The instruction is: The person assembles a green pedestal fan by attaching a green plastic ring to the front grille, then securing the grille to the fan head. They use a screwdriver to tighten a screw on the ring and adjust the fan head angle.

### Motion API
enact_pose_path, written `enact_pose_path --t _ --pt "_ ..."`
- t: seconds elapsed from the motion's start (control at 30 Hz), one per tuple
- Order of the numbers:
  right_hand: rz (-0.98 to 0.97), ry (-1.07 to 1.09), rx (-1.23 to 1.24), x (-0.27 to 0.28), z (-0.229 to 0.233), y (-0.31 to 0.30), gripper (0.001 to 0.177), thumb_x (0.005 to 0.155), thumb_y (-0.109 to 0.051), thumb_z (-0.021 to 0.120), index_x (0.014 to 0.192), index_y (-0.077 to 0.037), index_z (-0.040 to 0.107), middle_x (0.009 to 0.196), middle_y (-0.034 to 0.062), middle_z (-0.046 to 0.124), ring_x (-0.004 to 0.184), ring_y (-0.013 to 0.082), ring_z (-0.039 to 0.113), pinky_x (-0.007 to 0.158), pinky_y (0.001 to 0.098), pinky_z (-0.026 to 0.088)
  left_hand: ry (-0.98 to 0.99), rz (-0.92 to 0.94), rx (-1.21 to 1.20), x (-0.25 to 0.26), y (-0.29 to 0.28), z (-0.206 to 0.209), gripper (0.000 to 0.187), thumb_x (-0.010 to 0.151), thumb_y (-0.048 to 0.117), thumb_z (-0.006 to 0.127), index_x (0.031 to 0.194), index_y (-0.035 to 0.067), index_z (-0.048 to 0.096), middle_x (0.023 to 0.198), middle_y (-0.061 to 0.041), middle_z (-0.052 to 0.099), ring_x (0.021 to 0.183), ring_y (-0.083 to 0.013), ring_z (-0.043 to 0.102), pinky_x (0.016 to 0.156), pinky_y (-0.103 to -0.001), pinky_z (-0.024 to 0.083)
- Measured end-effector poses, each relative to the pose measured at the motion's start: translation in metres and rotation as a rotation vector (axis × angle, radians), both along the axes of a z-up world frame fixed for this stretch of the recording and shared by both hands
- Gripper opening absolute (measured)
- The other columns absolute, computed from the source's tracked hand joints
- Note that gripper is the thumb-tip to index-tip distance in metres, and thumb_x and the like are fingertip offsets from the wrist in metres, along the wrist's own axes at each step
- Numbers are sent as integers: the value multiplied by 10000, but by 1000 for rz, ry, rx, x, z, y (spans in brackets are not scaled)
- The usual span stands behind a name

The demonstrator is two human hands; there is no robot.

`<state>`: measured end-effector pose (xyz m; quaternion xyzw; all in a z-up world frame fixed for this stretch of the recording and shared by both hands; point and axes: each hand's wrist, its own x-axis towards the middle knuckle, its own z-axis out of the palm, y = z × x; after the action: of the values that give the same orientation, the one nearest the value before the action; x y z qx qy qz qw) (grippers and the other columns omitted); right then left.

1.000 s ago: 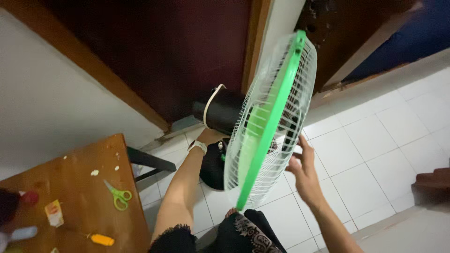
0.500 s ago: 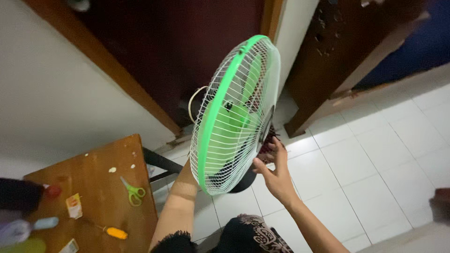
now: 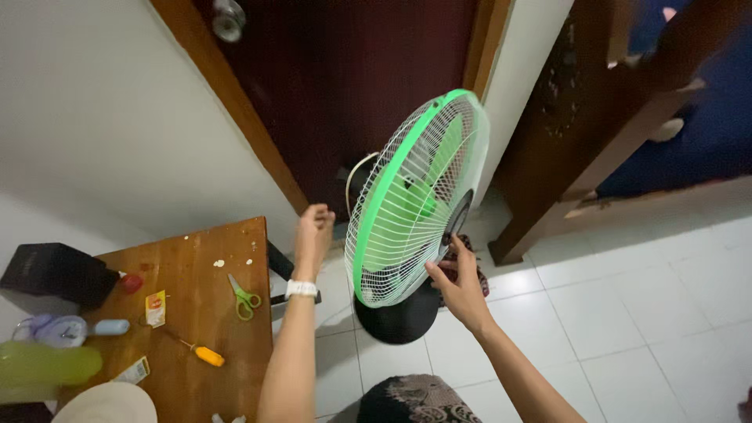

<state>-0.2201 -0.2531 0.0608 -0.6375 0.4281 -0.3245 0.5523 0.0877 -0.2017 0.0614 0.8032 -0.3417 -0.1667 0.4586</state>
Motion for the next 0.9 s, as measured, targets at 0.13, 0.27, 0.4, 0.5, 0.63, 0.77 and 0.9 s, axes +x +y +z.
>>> enact_pose_path --t 0.13,0.27,0.4,0.5,0.63,0.77,0.9 --pt "51 -18 12 -21 -5 -6 794 912 -301 686 1564 -78 292 1499 148 355 1175 260 646 824 346 618 -391 41 -486 -78 46 101 166 1018 160 638 1109 46 716 1033 -111 763 884 -214 731 776 -378 590" --pt "35 -4 5 -49 -9 -15 752 916 -292 697 1544 -83 341 1504 155 382 1203 254 606 815 361 627 -819 -308 -702 -160 69 144 84 1020 106 643 1095 79 669 1145 -87 748 1045 -245 704 927 -408 546" --pt "18 -13 11 -79 -15 -19 716 908 -286 695 1520 -80 384 1482 155 444 1196 274 624 803 368 616 -1238 -578 -317 -190 52 149 392 943 208 642 1311 75 658 1385 -127 621 1290 -263 567 1106 -495 395" --pt "16 9 20 -97 -15 -27 700 919 -295 693 1516 -78 396 1485 159 449 1220 281 608 823 365 612 -1491 -573 -115 -185 33 143 451 924 201 596 1370 135 617 1515 -89 549 1430 -224 456 1205 -514 284" --pt "29 28 46 -109 -16 -43 686 940 -320 680 1516 -72 403 1485 173 451 1260 278 573 848 372 611 -1634 -593 60 -168 17 132 414 933 221 562 1335 140 620 1577 -101 486 1493 -227 371 1243 -563 164" --pt "45 11 27 -102 -17 -74 683 922 -326 677 1500 -56 432 1473 181 478 1239 293 600 837 392 618 -1722 -534 118 -155 11 127 411 951 223 554 1350 150 621 1571 -82 476 1500 -195 365 1260 -576 147" --pt "85 -26 -38 -82 -11 -123 664 945 -339 663 1498 -48 438 1465 184 527 1239 282 607 855 391 599 -1753 -541 89 -150 10 123 376 970 239 553 1318 128 639 1541 -79 520 1479 -190 397 1263 -563 171"
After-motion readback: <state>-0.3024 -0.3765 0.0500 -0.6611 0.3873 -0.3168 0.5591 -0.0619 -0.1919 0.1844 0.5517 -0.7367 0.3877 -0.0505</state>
